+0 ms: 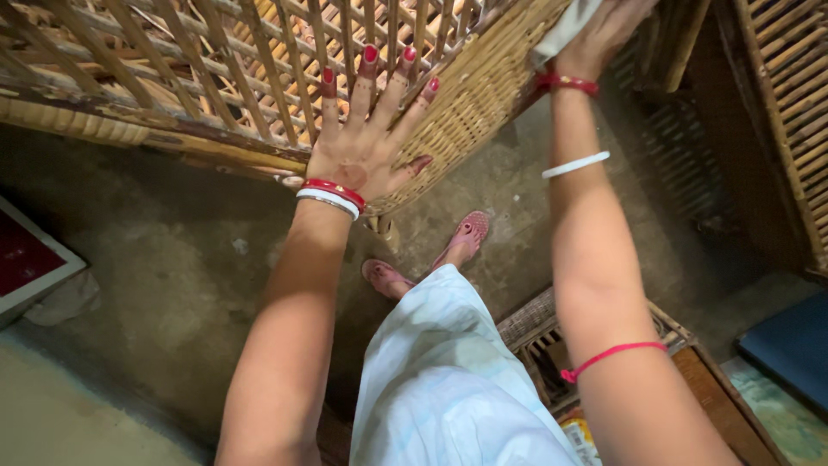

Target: The person wipes the surface of a wicker chair with a white cloth. They clean the backrest, armrests, and seat area, moving around the chair to reach different sections.

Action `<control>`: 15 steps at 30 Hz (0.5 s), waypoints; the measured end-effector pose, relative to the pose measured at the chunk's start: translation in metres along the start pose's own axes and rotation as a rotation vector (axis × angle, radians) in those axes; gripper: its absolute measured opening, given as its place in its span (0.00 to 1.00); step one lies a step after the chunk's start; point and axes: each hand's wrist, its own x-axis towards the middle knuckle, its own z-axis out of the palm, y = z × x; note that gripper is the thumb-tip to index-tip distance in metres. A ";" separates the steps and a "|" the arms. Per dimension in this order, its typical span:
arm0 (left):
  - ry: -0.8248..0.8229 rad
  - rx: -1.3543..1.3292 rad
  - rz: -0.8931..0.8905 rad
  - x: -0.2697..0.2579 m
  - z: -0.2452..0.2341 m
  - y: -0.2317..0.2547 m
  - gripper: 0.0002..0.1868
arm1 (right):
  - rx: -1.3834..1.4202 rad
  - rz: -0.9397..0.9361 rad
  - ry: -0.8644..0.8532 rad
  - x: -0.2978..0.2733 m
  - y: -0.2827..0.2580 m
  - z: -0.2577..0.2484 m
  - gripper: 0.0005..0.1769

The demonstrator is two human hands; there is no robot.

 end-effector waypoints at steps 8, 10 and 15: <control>-0.040 -0.051 -0.011 -0.006 0.014 0.001 0.46 | 0.140 0.060 -0.150 -0.073 -0.121 -0.020 0.37; -0.044 -0.021 -0.003 -0.005 0.016 0.001 0.48 | 0.209 -0.018 -0.228 -0.106 -0.183 -0.033 0.38; 0.030 -0.009 0.002 -0.006 0.013 0.000 0.46 | 0.031 -0.193 -0.480 -0.176 -0.275 -0.063 0.42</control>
